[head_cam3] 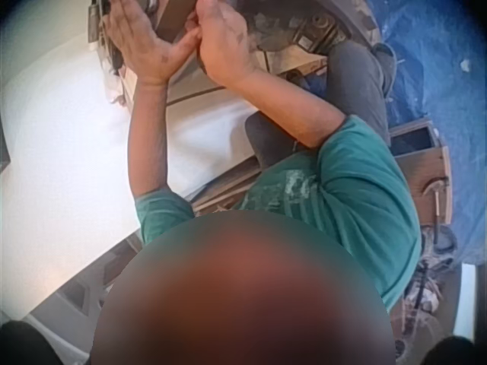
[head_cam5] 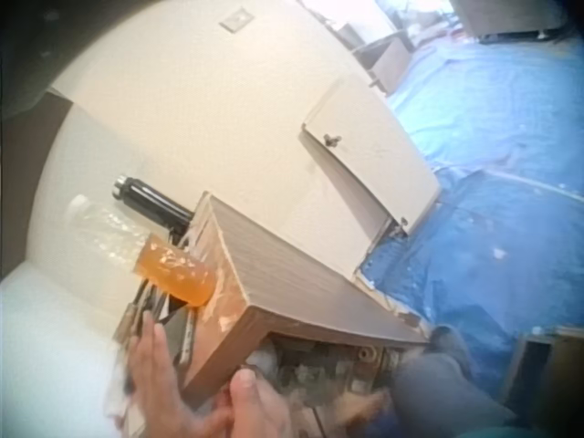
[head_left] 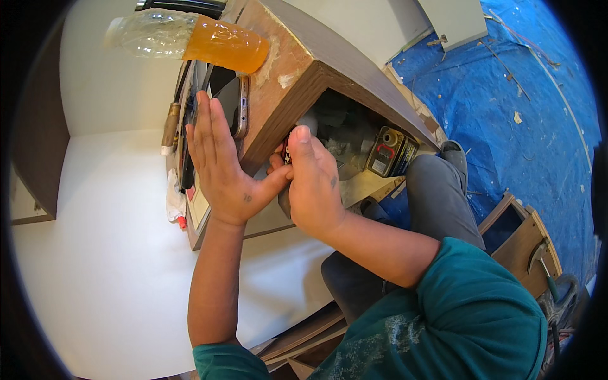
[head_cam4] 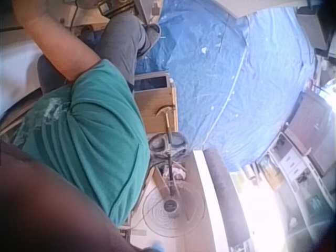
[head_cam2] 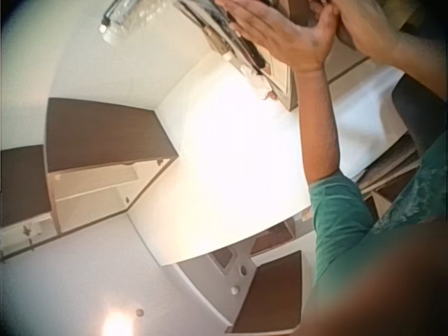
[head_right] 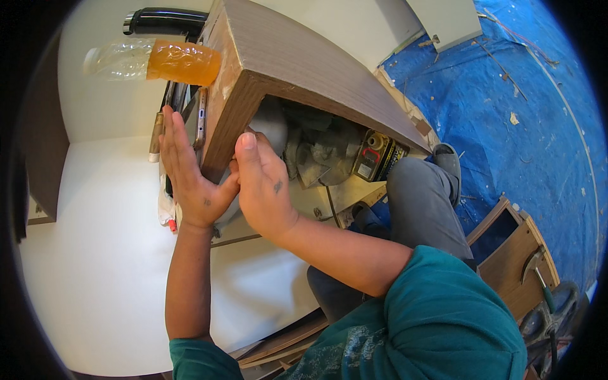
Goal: The person is repairing a wooden cabinet. They use a chisel to scrape the edge of the cabinet and then use a sanding block to smooth the surface.
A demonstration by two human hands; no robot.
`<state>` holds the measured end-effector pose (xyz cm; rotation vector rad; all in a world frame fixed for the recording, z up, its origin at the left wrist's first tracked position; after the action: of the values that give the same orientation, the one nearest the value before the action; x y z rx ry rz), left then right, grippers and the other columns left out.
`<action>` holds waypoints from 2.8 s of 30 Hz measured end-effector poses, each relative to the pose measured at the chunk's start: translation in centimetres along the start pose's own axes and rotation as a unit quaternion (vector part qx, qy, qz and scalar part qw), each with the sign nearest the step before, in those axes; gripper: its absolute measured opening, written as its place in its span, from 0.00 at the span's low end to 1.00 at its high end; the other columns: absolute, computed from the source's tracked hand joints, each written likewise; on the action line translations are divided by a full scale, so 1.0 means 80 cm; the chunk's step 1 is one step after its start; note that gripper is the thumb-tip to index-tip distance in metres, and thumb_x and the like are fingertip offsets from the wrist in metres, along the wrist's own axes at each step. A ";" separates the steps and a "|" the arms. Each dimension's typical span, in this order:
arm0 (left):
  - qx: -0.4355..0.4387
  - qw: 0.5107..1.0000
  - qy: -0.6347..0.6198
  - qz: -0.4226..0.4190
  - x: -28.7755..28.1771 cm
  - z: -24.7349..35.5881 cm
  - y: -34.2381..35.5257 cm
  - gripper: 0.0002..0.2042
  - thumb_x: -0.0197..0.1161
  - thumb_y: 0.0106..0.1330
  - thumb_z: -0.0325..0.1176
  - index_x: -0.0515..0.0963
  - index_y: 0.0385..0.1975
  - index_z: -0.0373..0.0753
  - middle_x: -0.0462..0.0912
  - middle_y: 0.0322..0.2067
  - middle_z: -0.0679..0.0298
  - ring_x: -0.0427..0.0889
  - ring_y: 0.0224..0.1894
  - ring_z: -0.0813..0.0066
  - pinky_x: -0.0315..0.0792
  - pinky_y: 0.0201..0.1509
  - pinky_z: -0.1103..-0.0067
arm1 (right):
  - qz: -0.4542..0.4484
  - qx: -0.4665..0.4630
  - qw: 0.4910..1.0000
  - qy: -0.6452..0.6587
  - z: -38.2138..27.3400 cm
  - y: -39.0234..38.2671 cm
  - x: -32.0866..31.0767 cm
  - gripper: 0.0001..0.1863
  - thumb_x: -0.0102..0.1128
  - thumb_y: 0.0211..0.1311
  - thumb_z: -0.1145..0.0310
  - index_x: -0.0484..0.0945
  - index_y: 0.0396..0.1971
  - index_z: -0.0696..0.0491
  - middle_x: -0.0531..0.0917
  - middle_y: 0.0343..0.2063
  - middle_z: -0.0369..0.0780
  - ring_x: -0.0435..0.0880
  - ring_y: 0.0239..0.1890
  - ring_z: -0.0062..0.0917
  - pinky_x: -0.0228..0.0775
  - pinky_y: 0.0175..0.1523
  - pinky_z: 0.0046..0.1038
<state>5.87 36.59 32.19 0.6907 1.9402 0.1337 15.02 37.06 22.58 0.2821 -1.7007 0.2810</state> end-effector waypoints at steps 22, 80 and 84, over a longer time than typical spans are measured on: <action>-0.005 1.000 -0.012 -0.004 -0.002 -0.001 0.000 0.59 0.66 0.53 0.71 0.51 0.76 0.33 0.56 0.74 0.43 0.58 0.76 0.47 0.49 0.77 0.53 | 0.001 -0.046 0.999 0.004 0.003 0.002 0.004 0.21 0.39 0.83 0.54 0.75 0.46 0.56 0.71 0.33 0.31 0.65 0.33 0.13 0.62 0.38 0.18; -0.010 1.000 0.009 -0.006 -0.002 -0.001 -0.001 0.66 0.62 0.46 0.80 0.52 0.75 0.31 0.56 0.75 0.44 0.58 0.76 0.52 0.46 0.77 0.54 | 0.002 0.010 0.995 0.095 -0.011 0.017 0.003 0.21 0.50 0.79 0.50 0.78 0.43 0.54 0.72 0.31 0.30 0.66 0.31 0.15 0.61 0.35 0.19; -0.012 1.000 0.006 -0.008 -0.001 -0.002 -0.002 0.64 0.61 0.48 0.79 0.51 0.76 0.32 0.55 0.75 0.44 0.58 0.76 0.50 0.46 0.77 0.53 | -0.001 0.001 0.995 0.096 -0.006 0.019 0.003 0.21 0.48 0.79 0.50 0.77 0.44 0.55 0.72 0.31 0.30 0.66 0.31 0.15 0.62 0.36 0.19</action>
<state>5.73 36.42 32.27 0.6605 1.9527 0.1509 14.94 38.62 22.86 0.2513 -1.5106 0.2987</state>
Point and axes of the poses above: each hand's wrist, its own y-axis towards the middle knuckle, its own x-axis out of the palm, z = x × y, the point moved 2 cm from there along y, towards the middle knuckle
